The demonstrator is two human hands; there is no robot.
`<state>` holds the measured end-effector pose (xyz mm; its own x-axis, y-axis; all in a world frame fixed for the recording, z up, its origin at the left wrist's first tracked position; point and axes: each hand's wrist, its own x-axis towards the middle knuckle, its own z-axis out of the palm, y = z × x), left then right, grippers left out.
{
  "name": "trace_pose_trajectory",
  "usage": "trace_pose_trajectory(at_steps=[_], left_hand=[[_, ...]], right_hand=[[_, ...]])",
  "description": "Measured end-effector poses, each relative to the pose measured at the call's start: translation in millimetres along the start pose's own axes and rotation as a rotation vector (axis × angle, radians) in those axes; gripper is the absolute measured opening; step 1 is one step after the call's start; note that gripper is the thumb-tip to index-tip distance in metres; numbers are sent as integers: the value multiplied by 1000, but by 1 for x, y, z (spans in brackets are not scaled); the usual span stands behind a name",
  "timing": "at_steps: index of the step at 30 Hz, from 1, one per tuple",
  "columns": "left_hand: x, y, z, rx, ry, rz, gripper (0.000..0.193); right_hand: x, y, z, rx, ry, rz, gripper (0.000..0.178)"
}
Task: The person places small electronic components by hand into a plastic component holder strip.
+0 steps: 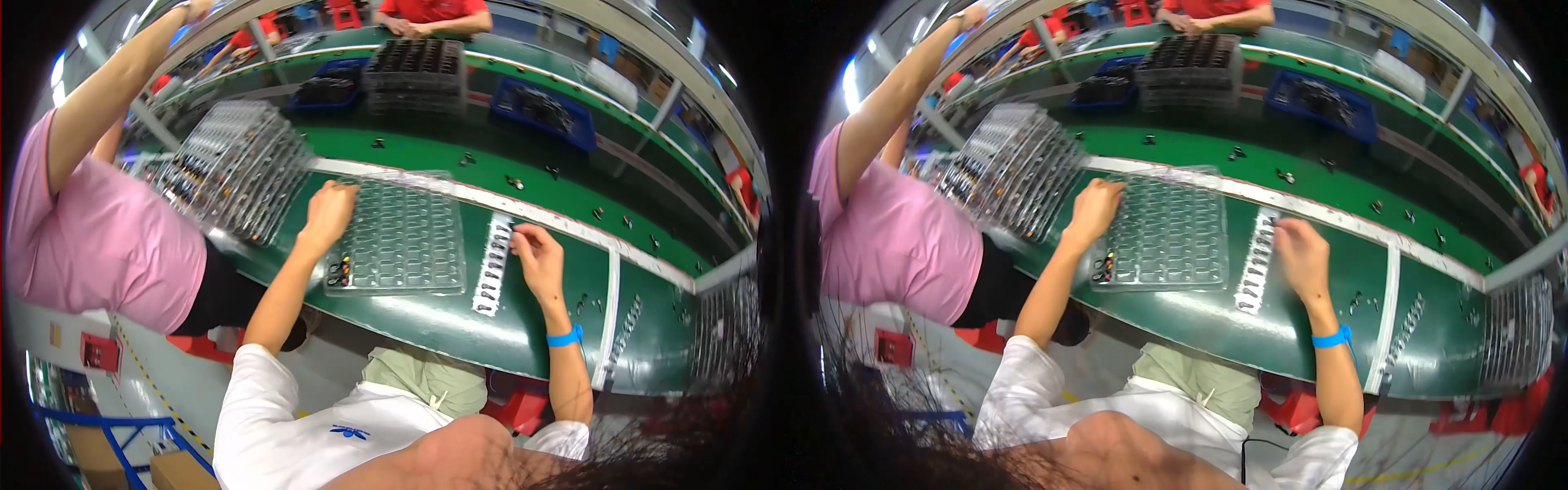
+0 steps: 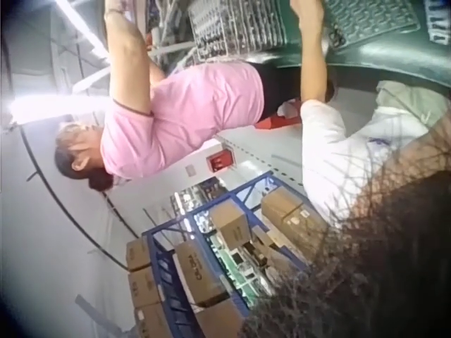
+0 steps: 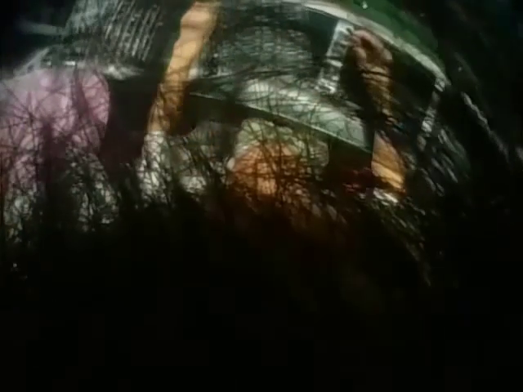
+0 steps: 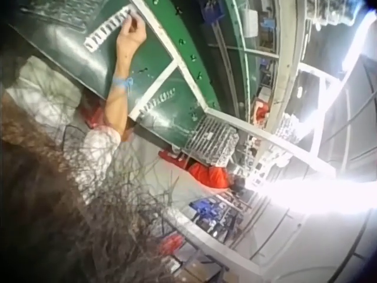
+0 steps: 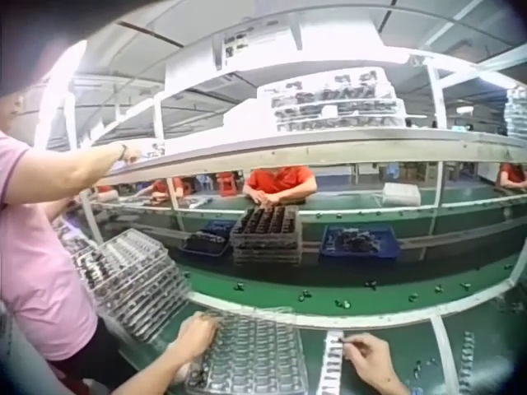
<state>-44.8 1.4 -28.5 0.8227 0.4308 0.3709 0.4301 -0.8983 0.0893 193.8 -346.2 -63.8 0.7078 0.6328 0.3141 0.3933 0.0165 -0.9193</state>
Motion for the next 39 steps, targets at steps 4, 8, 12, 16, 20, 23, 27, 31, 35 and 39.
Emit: trace_pose_trajectory(at_steps=[4,8,12,16,20,23,27,31,35,39], left_hand=[[-4,-3,-2,19,38,17,20],[2,-9,-8,-246,115,-100,29],[10,51,-9,-1086,228,-224,28],[2,142,-6,-1520,-122,-236,32],[-6,165,16,-1828,-304,-233,30],[-12,169,21,-1946,-434,-235,24],[-17,172,22,-1980,-470,-259,23],[-19,170,22,-1947,-448,-216,19],[-19,171,19,-1924,-437,-214,19],[-25,179,16,-1862,-326,-156,24]], right_hand=[[0,-5,12,281,-50,66,16],[-2,-18,13,333,-29,78,17],[-7,-29,14,290,-17,13,16],[-16,-41,8,97,27,-176,14],[-16,-53,14,26,8,-406,16],[-19,-56,15,36,-44,-391,19],[-20,-50,15,4,-86,-418,18],[-19,-52,16,-105,-96,-527,19],[-21,-54,17,-135,-92,-523,20],[-23,-54,19,-182,-95,-516,20]])
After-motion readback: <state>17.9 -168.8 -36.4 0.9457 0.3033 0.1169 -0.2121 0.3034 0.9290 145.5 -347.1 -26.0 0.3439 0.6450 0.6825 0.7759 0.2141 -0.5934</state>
